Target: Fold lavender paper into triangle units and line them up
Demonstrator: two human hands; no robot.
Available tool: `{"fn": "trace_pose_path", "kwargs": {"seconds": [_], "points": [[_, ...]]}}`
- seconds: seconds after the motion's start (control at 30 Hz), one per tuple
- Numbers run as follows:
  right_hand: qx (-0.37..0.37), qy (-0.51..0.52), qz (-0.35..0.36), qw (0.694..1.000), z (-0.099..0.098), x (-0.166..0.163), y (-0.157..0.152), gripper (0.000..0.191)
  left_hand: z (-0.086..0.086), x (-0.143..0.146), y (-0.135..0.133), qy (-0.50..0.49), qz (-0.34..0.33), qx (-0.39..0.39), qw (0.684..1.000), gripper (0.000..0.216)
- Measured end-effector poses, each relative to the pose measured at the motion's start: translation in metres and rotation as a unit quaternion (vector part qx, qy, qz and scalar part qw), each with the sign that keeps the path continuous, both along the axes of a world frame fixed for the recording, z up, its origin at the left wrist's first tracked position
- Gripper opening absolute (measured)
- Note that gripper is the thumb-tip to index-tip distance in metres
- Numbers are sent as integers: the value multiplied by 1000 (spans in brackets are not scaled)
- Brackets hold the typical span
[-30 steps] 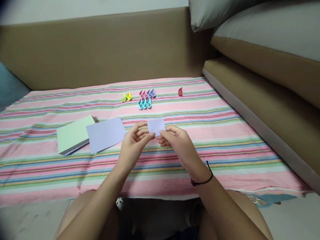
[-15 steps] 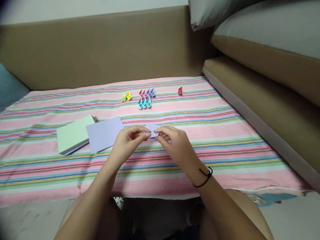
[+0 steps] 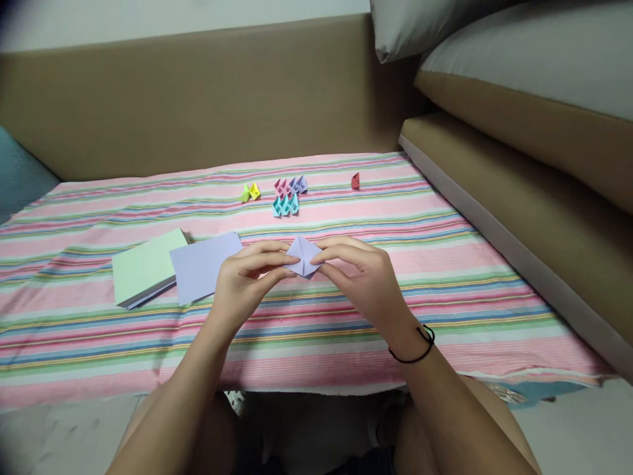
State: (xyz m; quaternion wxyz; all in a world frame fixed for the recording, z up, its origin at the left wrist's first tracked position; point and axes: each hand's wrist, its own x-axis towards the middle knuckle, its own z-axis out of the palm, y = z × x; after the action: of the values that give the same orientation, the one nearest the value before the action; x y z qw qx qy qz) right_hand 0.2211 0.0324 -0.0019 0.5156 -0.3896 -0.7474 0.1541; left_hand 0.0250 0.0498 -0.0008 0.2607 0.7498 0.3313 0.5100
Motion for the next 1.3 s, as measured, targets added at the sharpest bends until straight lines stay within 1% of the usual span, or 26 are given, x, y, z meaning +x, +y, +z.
{"fn": "trace_pose_path", "kwargs": {"seconds": [0.1, 0.23, 0.33, 0.5, 0.6, 0.7, 0.8, 0.9, 0.97, 1.07, 1.17, 1.3], "points": [[46, 7, -15, 999, 2, 0, -3, 13, 2, 0, -2, -12, 19, 40, 999, 12], [68, 4, -27, 997, 3, -1, -5, 16, 4, 0, -5, -10, 38, 86, 996, 10], [76, 5, -38, 996, 3, -2, -6, 16, 5, 0, -6, -19, 33, 78, 996, 11], [79, 7, -34, 996, 3, -1, -6, 14, 4, -1, -6, -21, 19, 64, 998, 13], [80, 5, -41, 996, 3, -1, -7, 14, 3, -2, -6, -25, 7, 41, 999, 15], [62, 2, -50, 997, 4, -1, -8, 13, 4, -3, -6, -11, 5, 25, 1000, 17], [38, 2, -49, 998, 5, -2, -8, 11, 7, -3, -6, 7, 21, 41, 999, 10], [25, 11, -48, 998, 5, -3, -8, 7, 9, -1, -6, 5, 28, 52, 998, 5], [16, 18, -45, 999, 5, -5, -8, 5, 9, 1, -7, -15, 33, 27, 999, 4], [-7, 43, -38, 998, 3, -7, -7, 5, 7, 4, -8, -83, 34, -63, 994, 2], [-49, 102, -34, 993, 0, -11, -8, 5, 6, 8, -10, -137, 38, -156, 977, 6], [-126, 197, -21, 972, -4, -16, -7, 7, 6, 10, -10, -166, 30, -228, 959, 10]]}}
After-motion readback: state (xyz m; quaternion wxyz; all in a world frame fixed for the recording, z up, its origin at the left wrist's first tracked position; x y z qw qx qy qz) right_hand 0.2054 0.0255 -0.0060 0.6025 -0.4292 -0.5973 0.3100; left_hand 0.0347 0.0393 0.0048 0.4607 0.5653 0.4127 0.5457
